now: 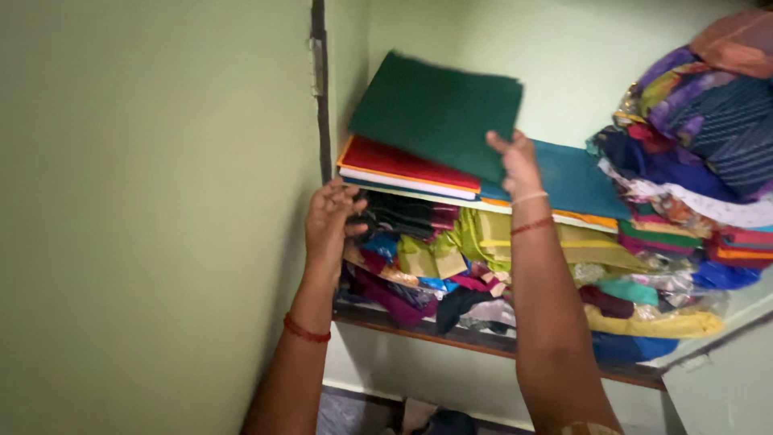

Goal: The person picks up folded colored fabric pieces from a table and places them one by one into a wardrobe shelf. The person handles yellow, white, orange, red, green, and pink fabrics, stacking them neatly inside the wardrobe.

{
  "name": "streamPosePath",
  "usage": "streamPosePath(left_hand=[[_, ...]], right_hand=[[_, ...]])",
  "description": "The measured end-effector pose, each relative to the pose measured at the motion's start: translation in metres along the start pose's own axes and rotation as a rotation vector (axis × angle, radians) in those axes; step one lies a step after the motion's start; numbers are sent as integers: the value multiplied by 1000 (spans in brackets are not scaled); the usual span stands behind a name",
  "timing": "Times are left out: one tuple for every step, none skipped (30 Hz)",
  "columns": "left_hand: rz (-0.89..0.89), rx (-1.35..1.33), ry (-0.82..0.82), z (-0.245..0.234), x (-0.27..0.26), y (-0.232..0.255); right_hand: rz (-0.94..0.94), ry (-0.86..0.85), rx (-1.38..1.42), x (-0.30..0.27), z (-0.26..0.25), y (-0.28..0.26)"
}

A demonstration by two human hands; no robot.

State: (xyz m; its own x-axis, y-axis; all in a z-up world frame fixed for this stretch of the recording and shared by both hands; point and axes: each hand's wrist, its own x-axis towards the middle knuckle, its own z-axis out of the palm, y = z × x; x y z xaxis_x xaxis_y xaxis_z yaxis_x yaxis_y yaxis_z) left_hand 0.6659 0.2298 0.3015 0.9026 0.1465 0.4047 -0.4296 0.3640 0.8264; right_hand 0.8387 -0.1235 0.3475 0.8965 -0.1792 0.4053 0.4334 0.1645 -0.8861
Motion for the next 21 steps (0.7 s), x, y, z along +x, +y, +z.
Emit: streamPosePath(left_hand=[[-24, 28, -5, -5, 2, -5], [-47, 56, -9, -10, 3, -10], [-34, 50, -28, -15, 6, -14], [-21, 44, -47, -20, 10, -18], [-13, 34, -69, -23, 14, -22], [-21, 39, -56, -26, 20, -25], [-32, 44, -47, -27, 25, -29], [-44, 49, -38, -27, 30, -32], [-6, 67, -42, -25, 34, -35], [32, 85, -47, -20, 38, -38], [73, 102, -51, -15, 41, -39], [178, 206, -25, -11, 42, -40], [286, 309, 4, -7, 43, -39], [394, 411, 33, -4, 43, -37], [424, 445, 40, -3, 44, -35], [455, 480, 47, -2, 45, -33], [483, 517, 57, -2, 47, -32], [491, 521, 61, -1, 48, -32], [499, 529, 64, -2, 49, -32], [507, 537, 68, -3, 49, -31], [509, 533, 66, -3, 51, -32]], right_hand=[[16, 11, -147, 7, 9, 12], [33, 21, -294, 12, 16, 19], [53, 34, -293, 14, 17, 22], [74, 48, -292, 13, 17, 22], [96, 67, -296, 11, 15, 22], [56, 52, -266, 13, 16, 23], [18, 41, -237, 12, 16, 27], [-19, 31, -207, 12, 14, 31], [-2, 28, -200, 13, 10, 34], [15, 26, -193, 16, 8, 38], [28, 22, -185, 20, 5, 41], [48, 37, -211, 23, 1, 43], [68, 50, -238, 25, -3, 44], [87, 63, -264, 27, -6, 44], [91, 20, -187, 26, -7, 43], [94, -22, -110, 24, -8, 42], [101, -66, -32, 22, -9, 41], [105, -77, -33, 23, -9, 40], [110, -88, -31, 25, -9, 41], [116, -99, -29, 28, -10, 44], [114, -117, -39, 30, -14, 46]])
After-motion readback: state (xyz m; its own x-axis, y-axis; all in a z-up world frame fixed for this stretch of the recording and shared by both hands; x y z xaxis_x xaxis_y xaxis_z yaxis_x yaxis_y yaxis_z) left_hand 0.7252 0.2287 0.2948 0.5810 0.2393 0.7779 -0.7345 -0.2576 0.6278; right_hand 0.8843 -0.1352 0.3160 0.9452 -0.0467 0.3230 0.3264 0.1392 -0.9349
